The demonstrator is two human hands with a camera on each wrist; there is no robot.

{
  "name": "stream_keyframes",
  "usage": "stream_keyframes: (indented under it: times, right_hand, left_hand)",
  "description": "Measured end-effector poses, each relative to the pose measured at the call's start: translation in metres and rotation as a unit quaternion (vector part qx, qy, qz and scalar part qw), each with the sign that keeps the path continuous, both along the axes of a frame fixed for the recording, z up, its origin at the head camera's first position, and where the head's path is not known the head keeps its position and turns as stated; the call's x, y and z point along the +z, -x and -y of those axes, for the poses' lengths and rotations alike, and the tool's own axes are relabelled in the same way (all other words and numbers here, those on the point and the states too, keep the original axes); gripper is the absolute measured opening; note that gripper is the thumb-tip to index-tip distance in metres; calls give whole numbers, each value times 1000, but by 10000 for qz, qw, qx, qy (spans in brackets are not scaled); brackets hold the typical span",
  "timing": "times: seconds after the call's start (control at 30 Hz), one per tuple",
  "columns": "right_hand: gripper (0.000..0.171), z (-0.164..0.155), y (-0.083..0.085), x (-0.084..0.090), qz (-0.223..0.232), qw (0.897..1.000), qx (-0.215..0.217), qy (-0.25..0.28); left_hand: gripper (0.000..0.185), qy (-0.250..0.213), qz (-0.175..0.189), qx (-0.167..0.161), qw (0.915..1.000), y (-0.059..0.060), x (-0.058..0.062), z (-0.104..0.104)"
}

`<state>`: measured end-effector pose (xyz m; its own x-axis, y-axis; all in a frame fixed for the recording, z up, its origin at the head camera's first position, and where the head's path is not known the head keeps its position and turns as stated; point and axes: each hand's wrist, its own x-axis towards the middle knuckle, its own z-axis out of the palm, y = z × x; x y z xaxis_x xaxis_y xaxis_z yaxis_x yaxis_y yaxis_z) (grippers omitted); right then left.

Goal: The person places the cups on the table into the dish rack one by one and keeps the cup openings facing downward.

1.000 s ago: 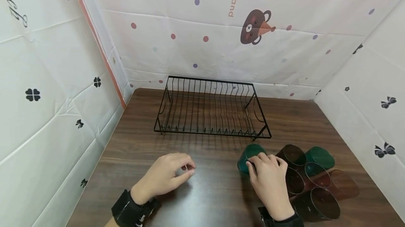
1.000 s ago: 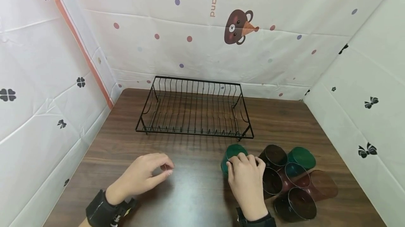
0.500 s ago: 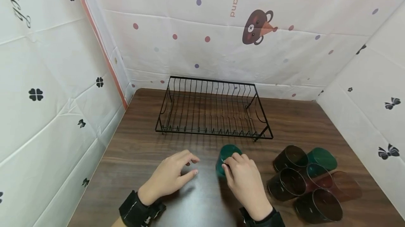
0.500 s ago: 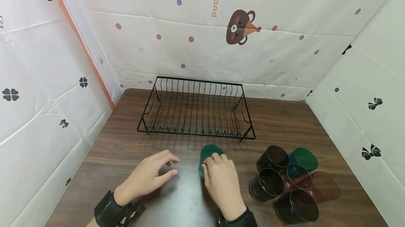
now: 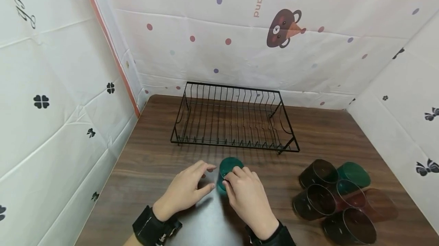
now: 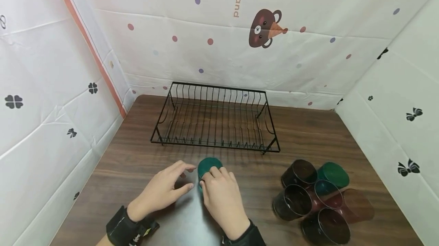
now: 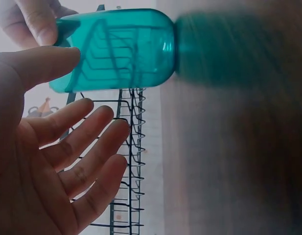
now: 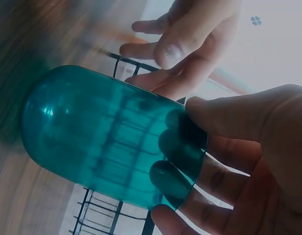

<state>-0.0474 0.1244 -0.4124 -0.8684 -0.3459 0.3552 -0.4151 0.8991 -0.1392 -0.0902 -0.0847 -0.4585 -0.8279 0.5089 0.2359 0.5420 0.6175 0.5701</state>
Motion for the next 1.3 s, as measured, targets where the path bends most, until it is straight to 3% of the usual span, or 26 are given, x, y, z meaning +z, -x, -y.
stream_keyframes:
  times: [0.27, 0.8, 1.03, 1.17, 1.3]
  right_hand:
    - [5, 8, 0, 2, 152, 9997, 161, 89]
    - [8, 12, 0, 1, 613, 9954, 485, 560]
    - [11, 9, 3, -1, 767, 9925, 616, 729]
    - [14, 7, 5, -2, 792, 9910, 735, 791]
    - [16, 6, 6, -3, 861, 9875, 848, 1012]
  left_hand:
    - [60, 47, 222, -60, 9997, 0, -6, -1]
    - [65, 135, 142, -74, 9998, -1, -9, -4]
    - [72, 305, 161, 84, 9994, -3, -8, -10]
    - [70, 215, 199, 219, 9993, -4, -8, -16]
    - [56, 76, 297, 322, 9990, -4, -8, -19]
